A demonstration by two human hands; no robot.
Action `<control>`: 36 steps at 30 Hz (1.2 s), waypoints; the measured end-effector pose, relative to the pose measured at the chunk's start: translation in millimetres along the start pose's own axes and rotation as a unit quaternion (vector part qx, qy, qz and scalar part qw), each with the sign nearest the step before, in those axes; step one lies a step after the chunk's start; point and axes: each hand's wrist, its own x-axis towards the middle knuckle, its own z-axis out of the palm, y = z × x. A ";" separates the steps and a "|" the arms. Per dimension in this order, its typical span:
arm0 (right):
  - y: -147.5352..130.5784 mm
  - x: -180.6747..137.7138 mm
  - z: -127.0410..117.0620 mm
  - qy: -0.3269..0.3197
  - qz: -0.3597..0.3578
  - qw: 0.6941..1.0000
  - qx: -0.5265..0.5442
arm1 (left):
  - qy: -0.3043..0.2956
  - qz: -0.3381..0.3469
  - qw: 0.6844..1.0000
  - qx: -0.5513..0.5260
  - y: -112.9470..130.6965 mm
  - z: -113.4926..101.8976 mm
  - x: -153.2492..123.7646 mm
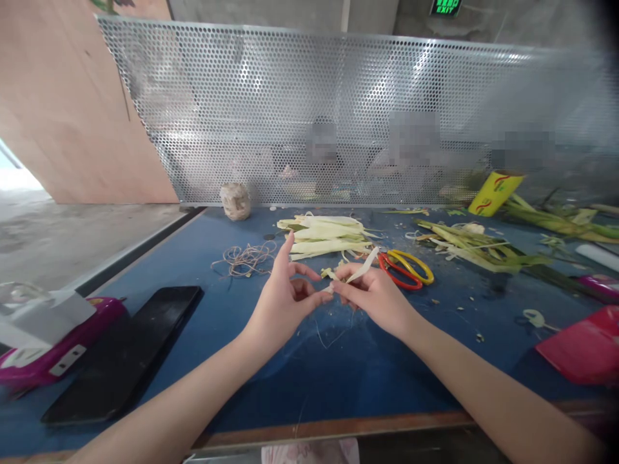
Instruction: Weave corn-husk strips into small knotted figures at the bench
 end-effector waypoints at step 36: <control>-11.2 -3.4 -3.8 -0.093 -0.019 0.992 0.078 | -0.016 0.007 0.998 -0.068 2.2 0.9 -1.8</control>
